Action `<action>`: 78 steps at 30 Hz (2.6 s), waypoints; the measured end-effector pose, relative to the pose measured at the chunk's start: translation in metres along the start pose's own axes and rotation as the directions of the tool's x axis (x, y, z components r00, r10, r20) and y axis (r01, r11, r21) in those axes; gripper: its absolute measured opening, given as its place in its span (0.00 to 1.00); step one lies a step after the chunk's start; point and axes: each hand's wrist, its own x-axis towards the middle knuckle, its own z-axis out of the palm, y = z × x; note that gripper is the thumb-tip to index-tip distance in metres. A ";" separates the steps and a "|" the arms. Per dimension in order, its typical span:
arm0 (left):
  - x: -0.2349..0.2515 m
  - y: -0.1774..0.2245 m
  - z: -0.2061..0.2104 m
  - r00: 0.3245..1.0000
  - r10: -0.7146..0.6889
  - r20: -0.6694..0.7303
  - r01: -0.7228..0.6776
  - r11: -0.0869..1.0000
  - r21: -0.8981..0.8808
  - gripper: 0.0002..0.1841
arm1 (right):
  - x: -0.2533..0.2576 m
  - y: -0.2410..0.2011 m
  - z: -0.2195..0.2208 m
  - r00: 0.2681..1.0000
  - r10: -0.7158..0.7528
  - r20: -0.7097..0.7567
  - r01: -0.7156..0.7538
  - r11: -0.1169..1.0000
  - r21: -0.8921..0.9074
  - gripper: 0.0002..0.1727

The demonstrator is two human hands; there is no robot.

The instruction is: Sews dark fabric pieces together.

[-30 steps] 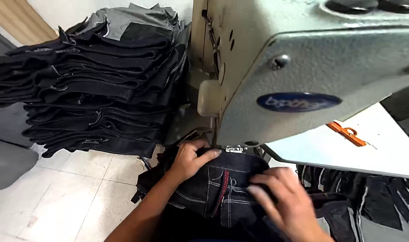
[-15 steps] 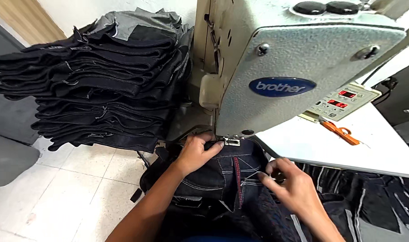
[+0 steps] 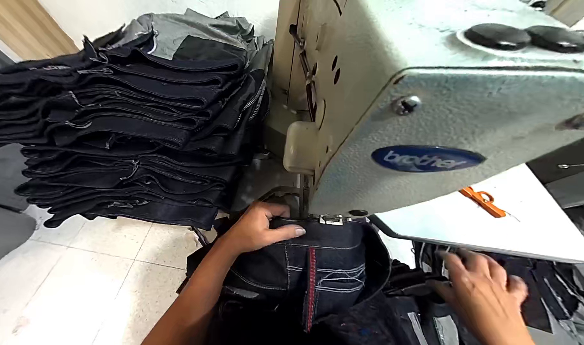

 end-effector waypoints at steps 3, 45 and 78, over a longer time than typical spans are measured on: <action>0.009 0.006 0.009 1.000 -0.003 -0.012 0.004 0.997 0.076 0.11 | -0.009 -0.063 0.000 0.917 -0.385 -0.103 0.391 0.919 0.054 0.10; -0.038 0.067 0.083 0.882 -0.388 -0.267 0.253 0.868 -0.426 0.07 | 0.051 -0.151 0.040 0.738 -0.571 -0.360 0.640 0.762 0.103 0.08; -0.020 0.042 0.049 0.912 0.391 0.127 -0.321 0.483 0.815 0.17 | 0.067 -0.093 0.042 0.876 -0.398 -0.271 0.474 0.815 0.335 0.24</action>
